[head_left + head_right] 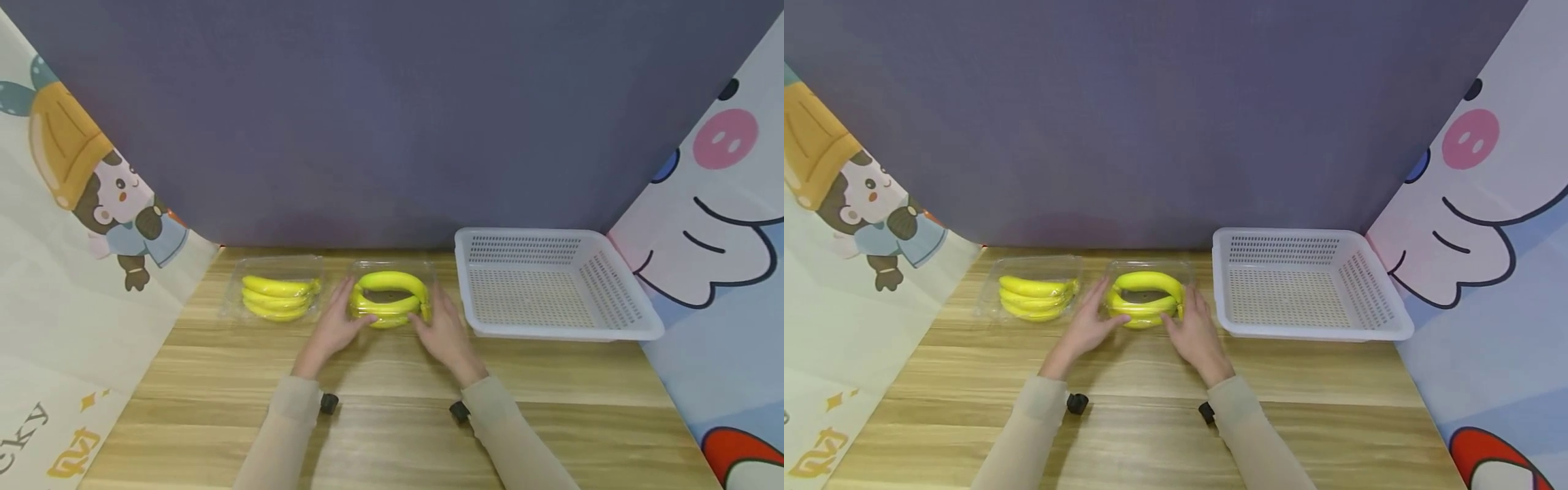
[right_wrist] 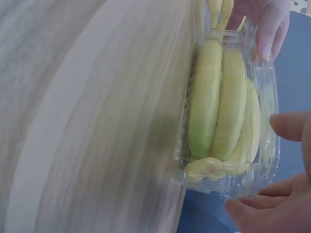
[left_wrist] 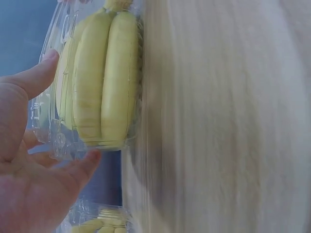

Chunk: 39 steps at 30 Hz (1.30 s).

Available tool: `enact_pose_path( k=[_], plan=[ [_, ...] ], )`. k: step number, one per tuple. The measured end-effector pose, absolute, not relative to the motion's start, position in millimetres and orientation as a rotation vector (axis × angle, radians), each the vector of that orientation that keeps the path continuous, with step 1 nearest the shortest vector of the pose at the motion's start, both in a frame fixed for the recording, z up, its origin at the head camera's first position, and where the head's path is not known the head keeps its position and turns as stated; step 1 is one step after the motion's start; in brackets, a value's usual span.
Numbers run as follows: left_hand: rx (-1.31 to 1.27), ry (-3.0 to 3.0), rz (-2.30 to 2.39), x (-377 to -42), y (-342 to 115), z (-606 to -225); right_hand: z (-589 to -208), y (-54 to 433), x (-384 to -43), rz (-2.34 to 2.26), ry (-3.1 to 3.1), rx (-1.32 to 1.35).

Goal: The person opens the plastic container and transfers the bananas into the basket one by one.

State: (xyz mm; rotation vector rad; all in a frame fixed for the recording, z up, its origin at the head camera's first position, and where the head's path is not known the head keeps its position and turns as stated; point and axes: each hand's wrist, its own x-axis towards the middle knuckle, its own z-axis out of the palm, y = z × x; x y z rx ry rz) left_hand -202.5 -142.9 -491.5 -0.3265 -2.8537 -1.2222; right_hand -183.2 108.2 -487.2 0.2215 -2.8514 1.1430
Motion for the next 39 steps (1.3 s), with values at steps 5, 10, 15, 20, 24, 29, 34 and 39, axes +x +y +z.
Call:
enact_pose_path(
  k=[5,10,15,20,24,29,34,39],
  plan=[
    [-0.331,-2.855,-1.202,-198,-143,-493,-490,110,-180,1.092,-2.808,0.279],
    [-0.341,-2.852,-1.234,-191,-141,-493,-489,112,-175,1.064,-2.793,0.303],
    [-0.347,-2.848,-1.224,-183,-139,-490,-487,114,-167,1.033,-2.812,0.300],
    [-0.349,-2.845,-1.213,-177,-139,-489,-486,115,-160,1.028,-2.800,0.298],
    [-0.370,-2.838,-1.219,-173,-140,-489,-486,116,-155,1.043,-2.792,0.278],
    [-0.394,-2.820,-1.210,-170,-141,-488,-485,117,-151,1.057,-2.795,0.261],
    [-0.369,-2.830,-1.202,-166,-141,-488,-483,117,-147,1.073,-2.807,0.242],
    [-0.359,-2.844,-1.197,-163,-141,-490,-484,119,-144,1.097,-2.801,0.214]
  ],
)
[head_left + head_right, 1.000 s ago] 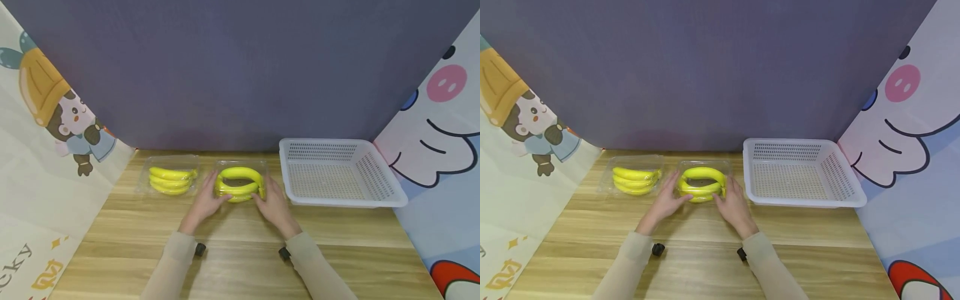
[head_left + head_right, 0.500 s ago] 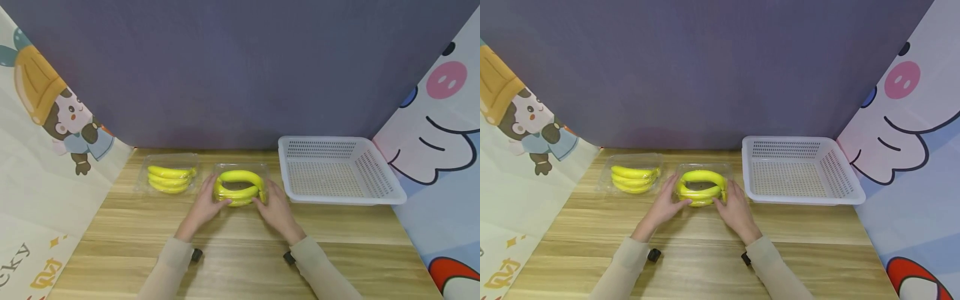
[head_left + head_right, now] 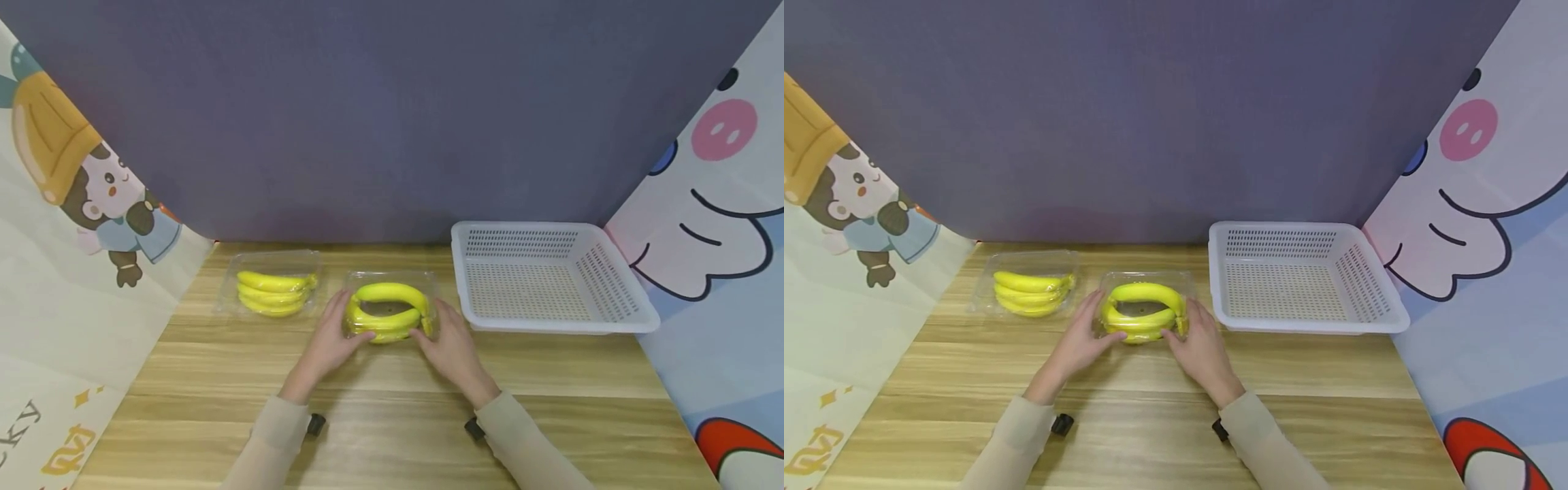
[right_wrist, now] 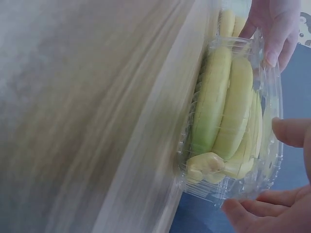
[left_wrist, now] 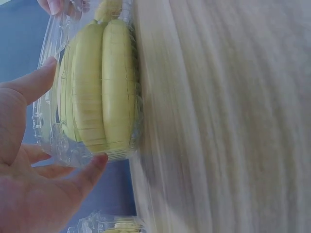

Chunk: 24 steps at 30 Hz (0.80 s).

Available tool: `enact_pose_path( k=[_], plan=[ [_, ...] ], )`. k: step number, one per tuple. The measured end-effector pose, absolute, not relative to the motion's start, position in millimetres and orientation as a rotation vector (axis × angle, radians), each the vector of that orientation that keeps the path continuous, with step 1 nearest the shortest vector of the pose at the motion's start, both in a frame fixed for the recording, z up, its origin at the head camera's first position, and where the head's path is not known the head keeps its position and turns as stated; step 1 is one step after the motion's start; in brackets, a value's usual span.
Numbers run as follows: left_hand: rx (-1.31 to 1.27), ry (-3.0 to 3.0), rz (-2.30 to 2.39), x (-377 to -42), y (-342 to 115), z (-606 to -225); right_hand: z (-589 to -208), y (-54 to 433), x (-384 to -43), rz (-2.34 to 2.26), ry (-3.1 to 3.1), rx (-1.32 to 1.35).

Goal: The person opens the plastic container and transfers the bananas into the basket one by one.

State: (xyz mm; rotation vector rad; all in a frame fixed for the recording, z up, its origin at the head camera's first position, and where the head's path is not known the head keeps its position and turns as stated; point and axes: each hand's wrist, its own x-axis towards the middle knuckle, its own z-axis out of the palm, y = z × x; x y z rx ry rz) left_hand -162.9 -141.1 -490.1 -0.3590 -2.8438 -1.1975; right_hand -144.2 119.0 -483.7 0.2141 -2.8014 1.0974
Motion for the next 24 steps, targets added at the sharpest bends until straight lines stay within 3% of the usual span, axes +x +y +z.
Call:
enact_pose_path(
  k=[24],
  plan=[
    [-0.358,-2.839,-1.174,-142,-132,-490,-485,130,-125,1.078,-2.748,0.240]
  ],
)
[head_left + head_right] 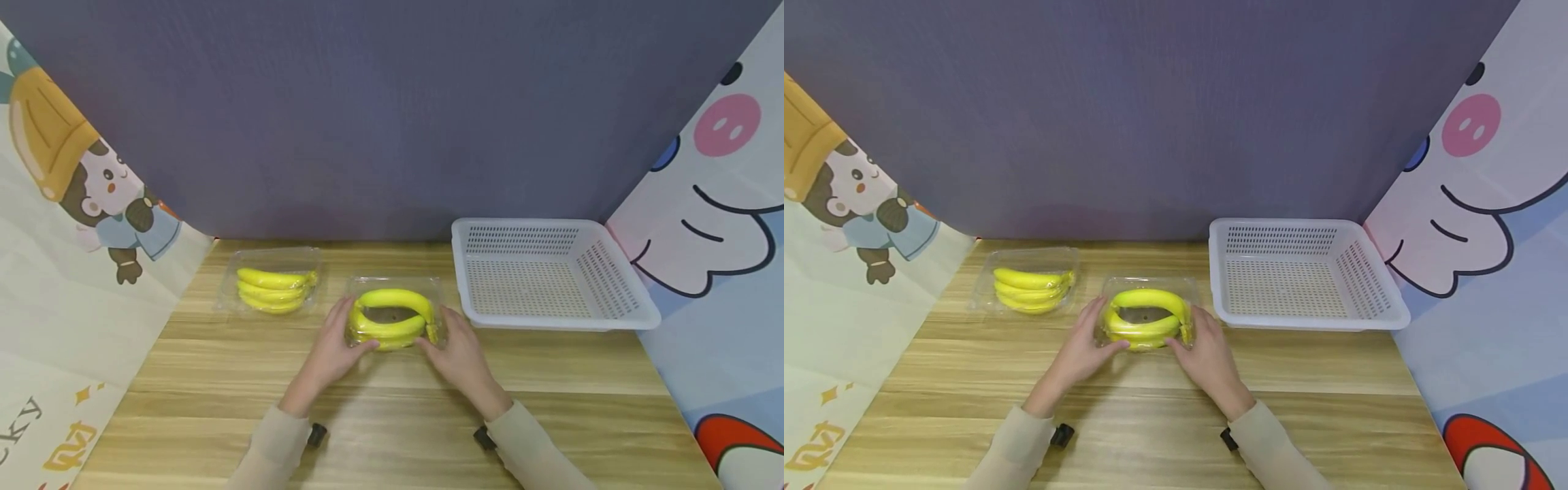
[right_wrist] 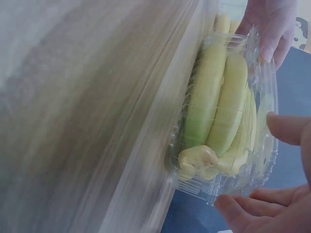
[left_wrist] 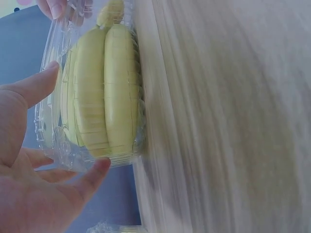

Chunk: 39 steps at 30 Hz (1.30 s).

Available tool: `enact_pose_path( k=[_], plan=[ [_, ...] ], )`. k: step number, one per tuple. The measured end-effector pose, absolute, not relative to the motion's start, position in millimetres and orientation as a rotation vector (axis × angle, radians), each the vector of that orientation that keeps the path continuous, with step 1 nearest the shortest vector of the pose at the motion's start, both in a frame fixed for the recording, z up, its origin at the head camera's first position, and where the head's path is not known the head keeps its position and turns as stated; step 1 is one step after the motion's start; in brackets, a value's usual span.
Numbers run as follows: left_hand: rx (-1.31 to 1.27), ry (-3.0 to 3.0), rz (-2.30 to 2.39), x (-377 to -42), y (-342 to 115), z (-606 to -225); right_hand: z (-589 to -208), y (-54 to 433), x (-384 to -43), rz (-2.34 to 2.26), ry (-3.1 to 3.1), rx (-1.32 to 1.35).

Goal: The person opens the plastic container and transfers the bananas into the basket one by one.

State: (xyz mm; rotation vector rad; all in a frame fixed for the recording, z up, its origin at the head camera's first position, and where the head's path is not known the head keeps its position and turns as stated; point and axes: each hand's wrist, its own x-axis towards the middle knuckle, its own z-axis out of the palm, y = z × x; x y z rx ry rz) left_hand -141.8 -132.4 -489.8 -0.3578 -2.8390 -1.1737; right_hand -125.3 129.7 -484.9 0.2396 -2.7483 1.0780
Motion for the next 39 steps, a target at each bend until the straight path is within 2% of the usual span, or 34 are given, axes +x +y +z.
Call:
enact_pose_path(
  k=[21,39],
  plan=[
    [-0.379,-2.806,-1.196,-124,-121,-490,-486,143,-106,1.025,-2.740,0.236],
    [-0.405,-2.785,-1.241,-112,-112,-487,-486,159,-94,1.152,-2.683,0.226]
  ],
)
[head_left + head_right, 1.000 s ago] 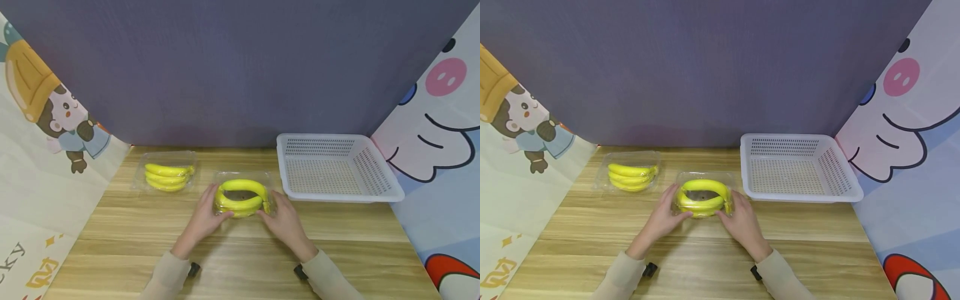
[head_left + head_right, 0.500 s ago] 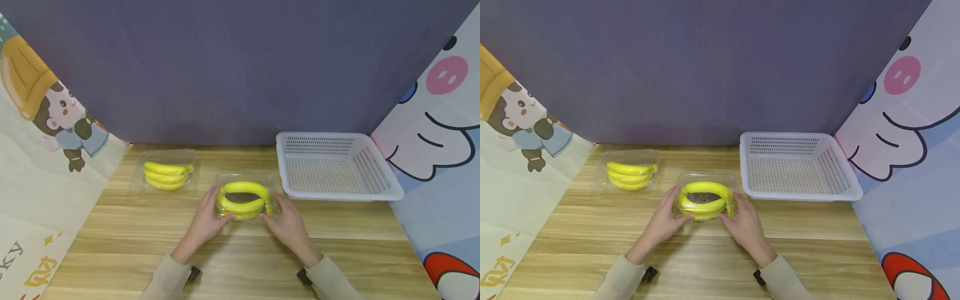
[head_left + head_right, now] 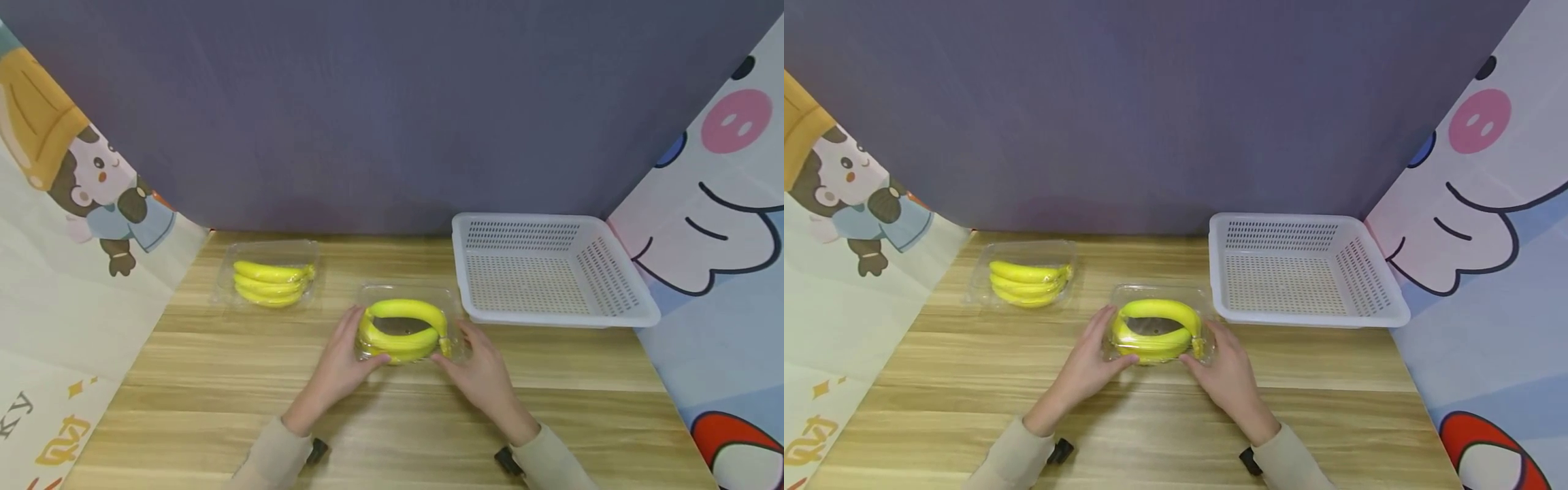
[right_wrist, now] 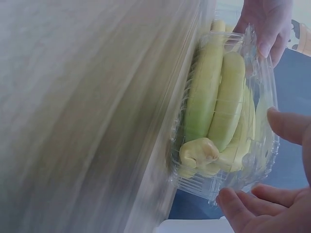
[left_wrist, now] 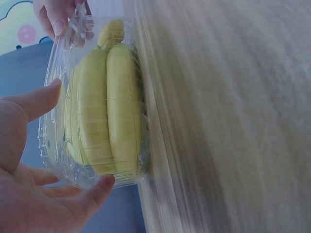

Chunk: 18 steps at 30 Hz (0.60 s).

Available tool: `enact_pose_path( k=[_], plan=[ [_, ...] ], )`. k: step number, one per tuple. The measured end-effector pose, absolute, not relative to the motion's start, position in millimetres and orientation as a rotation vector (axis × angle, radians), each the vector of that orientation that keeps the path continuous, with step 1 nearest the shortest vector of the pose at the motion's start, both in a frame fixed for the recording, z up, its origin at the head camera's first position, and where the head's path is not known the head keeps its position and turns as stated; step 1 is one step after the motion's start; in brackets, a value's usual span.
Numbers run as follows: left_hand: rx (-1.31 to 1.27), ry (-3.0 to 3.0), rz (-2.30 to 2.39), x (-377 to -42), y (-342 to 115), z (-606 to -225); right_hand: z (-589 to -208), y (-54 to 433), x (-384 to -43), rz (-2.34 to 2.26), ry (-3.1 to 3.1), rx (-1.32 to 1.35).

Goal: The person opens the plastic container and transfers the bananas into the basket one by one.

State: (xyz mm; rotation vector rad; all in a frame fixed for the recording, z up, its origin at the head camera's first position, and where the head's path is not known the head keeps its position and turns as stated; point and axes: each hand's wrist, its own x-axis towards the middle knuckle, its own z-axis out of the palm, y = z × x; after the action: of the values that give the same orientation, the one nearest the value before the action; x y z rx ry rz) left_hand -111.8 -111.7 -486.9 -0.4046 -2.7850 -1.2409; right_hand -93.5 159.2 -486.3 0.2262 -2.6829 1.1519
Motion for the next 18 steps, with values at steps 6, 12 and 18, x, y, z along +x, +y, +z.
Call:
enact_pose_path(
  k=[6,12,18],
  plan=[
    [-0.402,-2.807,-1.260,-107,-108,-486,-485,166,-88,1.148,-2.707,0.229],
    [-0.398,-2.820,-1.278,-103,-108,-485,-485,169,-84,1.139,-2.733,0.234],
    [-0.397,-2.834,-1.289,-100,-112,-484,-485,168,-82,1.142,-2.723,0.268]
  ],
)
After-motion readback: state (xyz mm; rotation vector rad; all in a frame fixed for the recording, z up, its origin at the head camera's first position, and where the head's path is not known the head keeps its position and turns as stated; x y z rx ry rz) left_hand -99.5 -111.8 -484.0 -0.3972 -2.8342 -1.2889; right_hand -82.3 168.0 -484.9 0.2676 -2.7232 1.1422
